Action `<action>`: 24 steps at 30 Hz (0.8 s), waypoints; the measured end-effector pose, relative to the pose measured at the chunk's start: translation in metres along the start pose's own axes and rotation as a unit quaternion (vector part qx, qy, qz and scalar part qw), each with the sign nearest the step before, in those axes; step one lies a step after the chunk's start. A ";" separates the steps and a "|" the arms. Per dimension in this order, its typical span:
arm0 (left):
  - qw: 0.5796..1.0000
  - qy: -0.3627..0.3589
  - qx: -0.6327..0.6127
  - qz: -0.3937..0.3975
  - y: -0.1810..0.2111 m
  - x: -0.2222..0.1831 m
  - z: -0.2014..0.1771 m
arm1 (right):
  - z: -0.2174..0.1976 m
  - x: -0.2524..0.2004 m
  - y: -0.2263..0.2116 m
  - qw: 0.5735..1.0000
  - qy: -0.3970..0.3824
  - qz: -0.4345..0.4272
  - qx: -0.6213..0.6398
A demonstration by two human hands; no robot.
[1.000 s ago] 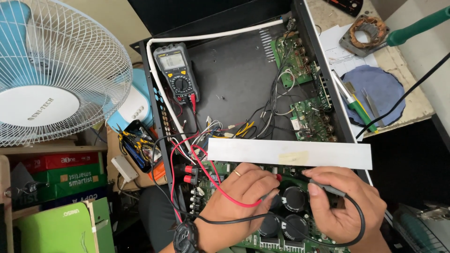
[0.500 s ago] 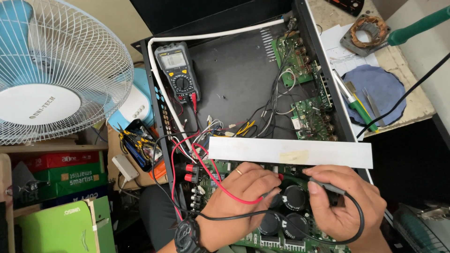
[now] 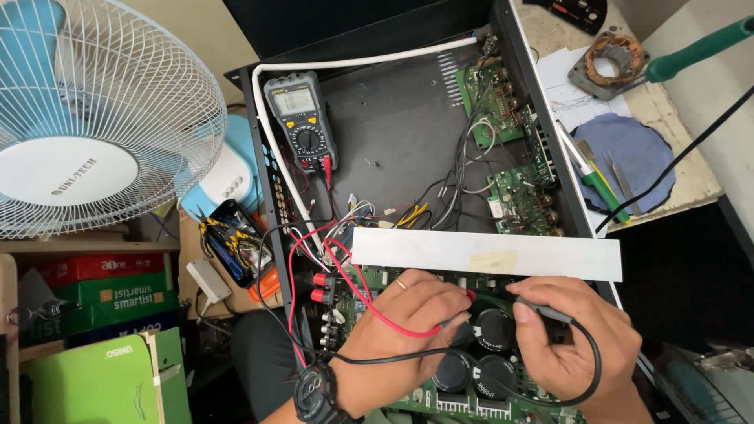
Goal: The person is using a digital multimeter to probe various test points on a large amplifier circuit board for diagnostic purposes.
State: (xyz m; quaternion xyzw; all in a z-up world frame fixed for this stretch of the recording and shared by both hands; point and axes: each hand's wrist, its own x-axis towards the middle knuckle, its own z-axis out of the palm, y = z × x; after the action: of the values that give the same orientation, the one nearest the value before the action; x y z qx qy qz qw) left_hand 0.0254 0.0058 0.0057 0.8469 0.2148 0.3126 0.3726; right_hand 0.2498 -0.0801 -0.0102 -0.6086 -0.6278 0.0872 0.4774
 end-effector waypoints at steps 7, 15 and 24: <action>1.000 -0.004 0.005 0.024 -0.002 0.000 -0.001 | -0.001 0.003 -0.004 1.000 -0.019 -0.005 0.003; 1.000 -0.001 0.001 0.009 0.000 0.000 -0.003 | 0.000 0.007 -0.004 0.999 -0.027 -0.028 -0.010; 1.000 -0.002 0.006 -0.008 0.002 0.001 -0.004 | -0.001 0.005 -0.010 0.998 -0.033 0.043 -0.028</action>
State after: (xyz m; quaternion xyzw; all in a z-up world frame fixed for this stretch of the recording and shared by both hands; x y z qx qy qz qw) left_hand 0.0234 0.0071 0.0102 0.8481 0.2228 0.3063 0.3706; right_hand 0.2450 -0.0790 -0.0003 -0.6447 -0.6188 0.1106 0.4351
